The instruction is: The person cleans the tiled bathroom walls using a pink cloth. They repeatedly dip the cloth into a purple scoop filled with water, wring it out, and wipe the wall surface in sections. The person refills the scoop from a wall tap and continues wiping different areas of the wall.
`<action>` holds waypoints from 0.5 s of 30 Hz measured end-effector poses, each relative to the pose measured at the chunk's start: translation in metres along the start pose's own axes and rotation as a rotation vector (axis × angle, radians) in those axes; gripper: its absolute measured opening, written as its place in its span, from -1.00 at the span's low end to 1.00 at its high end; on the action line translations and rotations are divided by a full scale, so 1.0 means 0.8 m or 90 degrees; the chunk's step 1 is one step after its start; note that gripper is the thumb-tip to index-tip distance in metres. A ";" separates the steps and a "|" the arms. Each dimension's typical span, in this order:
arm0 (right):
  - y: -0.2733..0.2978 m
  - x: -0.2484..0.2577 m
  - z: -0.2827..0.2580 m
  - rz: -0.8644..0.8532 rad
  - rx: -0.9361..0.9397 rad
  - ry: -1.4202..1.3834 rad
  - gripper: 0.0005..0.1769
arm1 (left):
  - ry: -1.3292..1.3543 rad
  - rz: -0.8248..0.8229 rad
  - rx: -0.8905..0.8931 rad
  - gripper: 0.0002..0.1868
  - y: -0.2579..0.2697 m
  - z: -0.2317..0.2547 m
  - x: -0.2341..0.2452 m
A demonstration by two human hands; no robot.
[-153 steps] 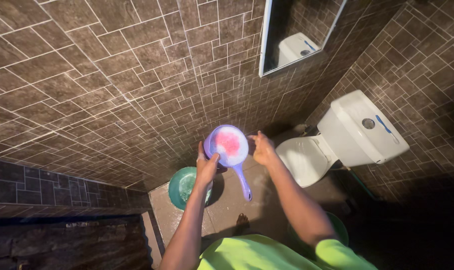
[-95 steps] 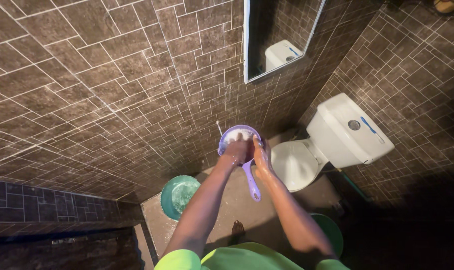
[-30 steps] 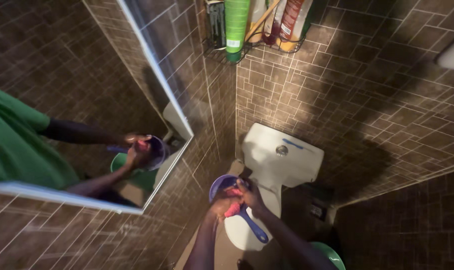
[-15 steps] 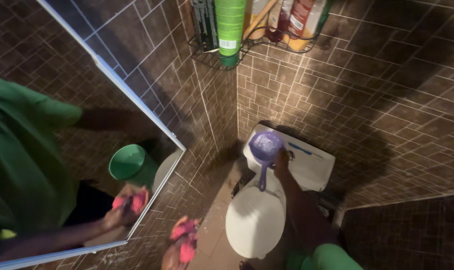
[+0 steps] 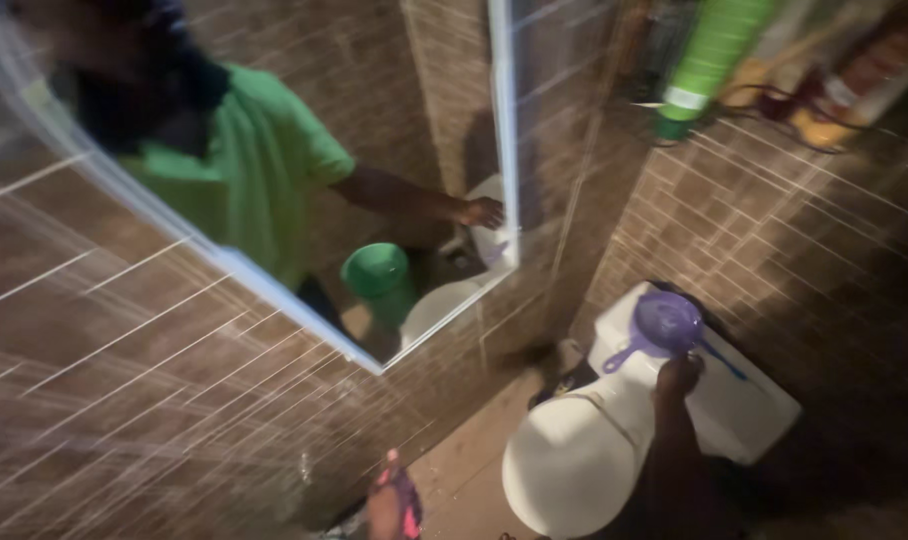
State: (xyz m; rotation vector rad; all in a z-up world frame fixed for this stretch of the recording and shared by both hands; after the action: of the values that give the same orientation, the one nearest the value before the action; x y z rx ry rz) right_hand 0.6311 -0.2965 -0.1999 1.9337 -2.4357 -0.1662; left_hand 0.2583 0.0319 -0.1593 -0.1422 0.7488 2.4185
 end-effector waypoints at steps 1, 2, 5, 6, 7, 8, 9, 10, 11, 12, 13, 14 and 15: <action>0.041 0.003 0.004 -0.013 -0.007 0.005 -0.48 | -0.008 -0.004 0.010 -0.42 0.002 -0.006 0.003; 0.082 0.005 0.007 -0.033 -0.020 0.008 -0.47 | -0.024 -0.019 0.035 -0.37 0.005 -0.010 0.005; 0.228 -0.019 0.011 -0.259 -0.156 -0.018 -0.46 | -0.021 -0.079 0.053 -0.51 0.016 -0.012 0.005; 0.282 -0.034 0.009 -0.362 -0.225 -0.033 -0.45 | 0.003 -0.102 0.028 -0.59 0.020 -0.010 0.002; 0.329 -0.055 0.004 -0.455 -0.291 -0.060 -0.45 | 0.007 -0.110 -0.033 -0.67 0.027 -0.009 -0.002; 0.386 -0.068 -0.004 -0.541 -0.358 -0.086 -0.45 | 0.008 -0.119 -0.096 -0.71 0.037 -0.004 -0.005; 0.434 -0.089 -0.014 -0.604 -0.425 -0.121 -0.44 | -0.079 -0.082 -0.118 -0.68 0.048 0.003 -0.007; 0.473 -0.112 -0.027 -0.604 -0.462 -0.182 -0.44 | -0.168 -0.048 -0.139 -0.60 0.057 0.013 -0.009; 0.503 -0.136 -0.040 -0.597 -0.507 -0.247 -0.43 | -0.239 -0.048 -0.187 -0.58 0.071 0.021 -0.008; 0.533 -0.149 -0.050 -0.568 -0.529 -0.292 -0.43 | -0.312 -0.053 -0.229 -0.53 0.094 0.022 -0.002; 0.553 -0.156 -0.059 -0.513 -0.546 -0.338 -0.46 | -0.386 -0.057 -0.270 -0.48 0.118 0.023 0.010; 0.563 -0.165 -0.067 -0.525 -0.503 -0.303 -0.56 | -0.493 -0.062 -0.331 -0.47 0.140 0.027 0.025; 0.569 -0.170 -0.073 -0.537 -0.459 -0.268 -0.65 | -0.600 -0.067 -0.393 -0.47 0.163 0.029 0.041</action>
State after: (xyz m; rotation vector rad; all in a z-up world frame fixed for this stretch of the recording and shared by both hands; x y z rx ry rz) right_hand 0.2261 -0.0665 -0.0900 2.4735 -1.1793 -1.3377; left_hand 0.1587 -0.0256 -0.0861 0.6549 -0.4138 2.1675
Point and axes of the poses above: each hand's wrist, its own y-axis away from the middle knuckle, its own x-axis out of the back of the hand, z = x × y, the point moved 1 cm from there along -y, towards the middle knuckle, and after that the axes turned 10 degrees about -z, right-handed, at the moved point
